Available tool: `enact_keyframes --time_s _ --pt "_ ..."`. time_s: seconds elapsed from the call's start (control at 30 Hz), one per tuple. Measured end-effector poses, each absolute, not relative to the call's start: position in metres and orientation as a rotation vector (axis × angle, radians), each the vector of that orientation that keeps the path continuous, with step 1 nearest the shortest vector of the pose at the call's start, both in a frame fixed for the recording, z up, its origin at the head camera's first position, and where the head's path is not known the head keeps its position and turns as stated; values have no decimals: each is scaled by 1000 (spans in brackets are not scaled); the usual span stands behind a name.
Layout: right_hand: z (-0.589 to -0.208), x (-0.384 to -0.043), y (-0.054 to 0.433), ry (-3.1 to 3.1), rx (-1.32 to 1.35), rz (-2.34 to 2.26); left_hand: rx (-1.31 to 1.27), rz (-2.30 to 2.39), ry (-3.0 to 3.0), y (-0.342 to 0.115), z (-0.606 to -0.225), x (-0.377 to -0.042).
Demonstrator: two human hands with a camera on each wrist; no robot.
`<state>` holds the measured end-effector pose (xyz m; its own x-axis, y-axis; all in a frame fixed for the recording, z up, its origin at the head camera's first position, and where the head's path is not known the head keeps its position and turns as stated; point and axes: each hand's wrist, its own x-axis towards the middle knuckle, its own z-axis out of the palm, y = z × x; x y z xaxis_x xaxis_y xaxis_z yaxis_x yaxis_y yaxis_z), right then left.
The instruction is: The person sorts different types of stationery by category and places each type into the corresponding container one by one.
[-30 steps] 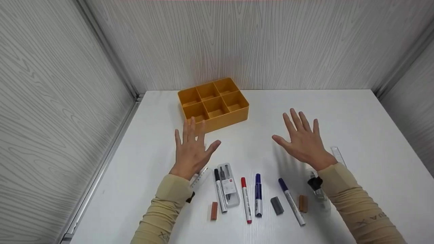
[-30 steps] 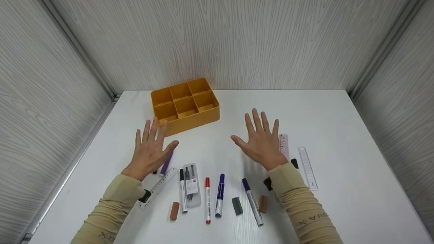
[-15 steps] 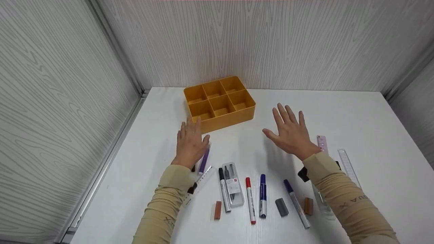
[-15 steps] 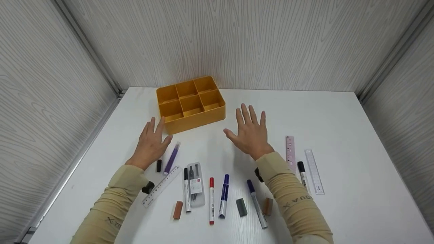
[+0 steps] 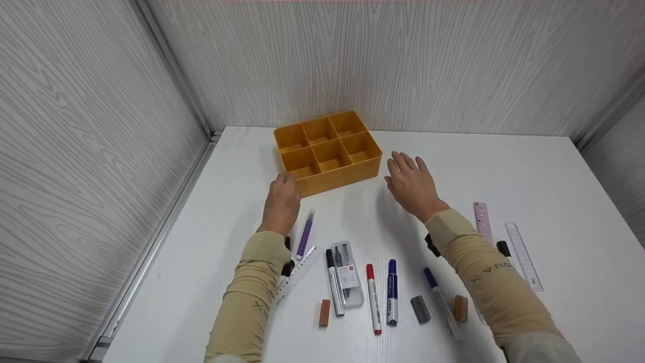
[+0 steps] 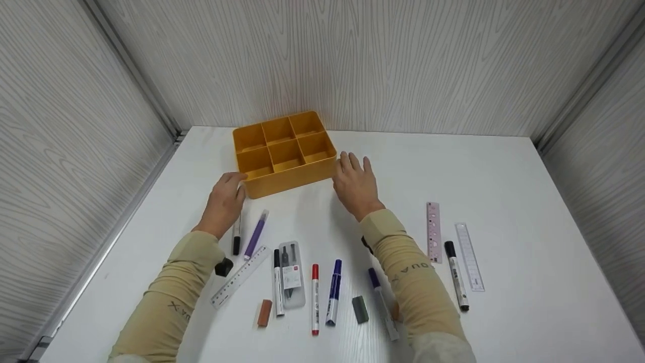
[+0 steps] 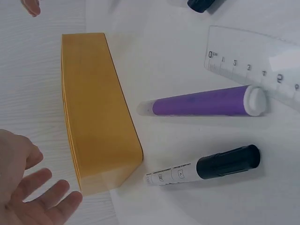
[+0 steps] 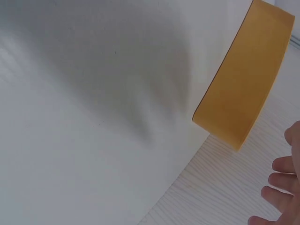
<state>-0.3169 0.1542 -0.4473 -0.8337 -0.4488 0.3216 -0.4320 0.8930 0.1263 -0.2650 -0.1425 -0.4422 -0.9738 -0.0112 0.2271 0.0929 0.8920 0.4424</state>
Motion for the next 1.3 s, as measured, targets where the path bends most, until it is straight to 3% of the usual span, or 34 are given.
enact_keyframes --time_s 0.5,0.9,1.3 --pt "-469 -345 132 -2678 685 -22 -141 -604 -2795 -129 -442 -286" --pt "-477 -345 128 -2815 595 -68 -154 -472 -2847 -122 -447 -298" --pt "-477 -338 129 -2697 683 16 -18 -337 -2837 -120 -447 -307"
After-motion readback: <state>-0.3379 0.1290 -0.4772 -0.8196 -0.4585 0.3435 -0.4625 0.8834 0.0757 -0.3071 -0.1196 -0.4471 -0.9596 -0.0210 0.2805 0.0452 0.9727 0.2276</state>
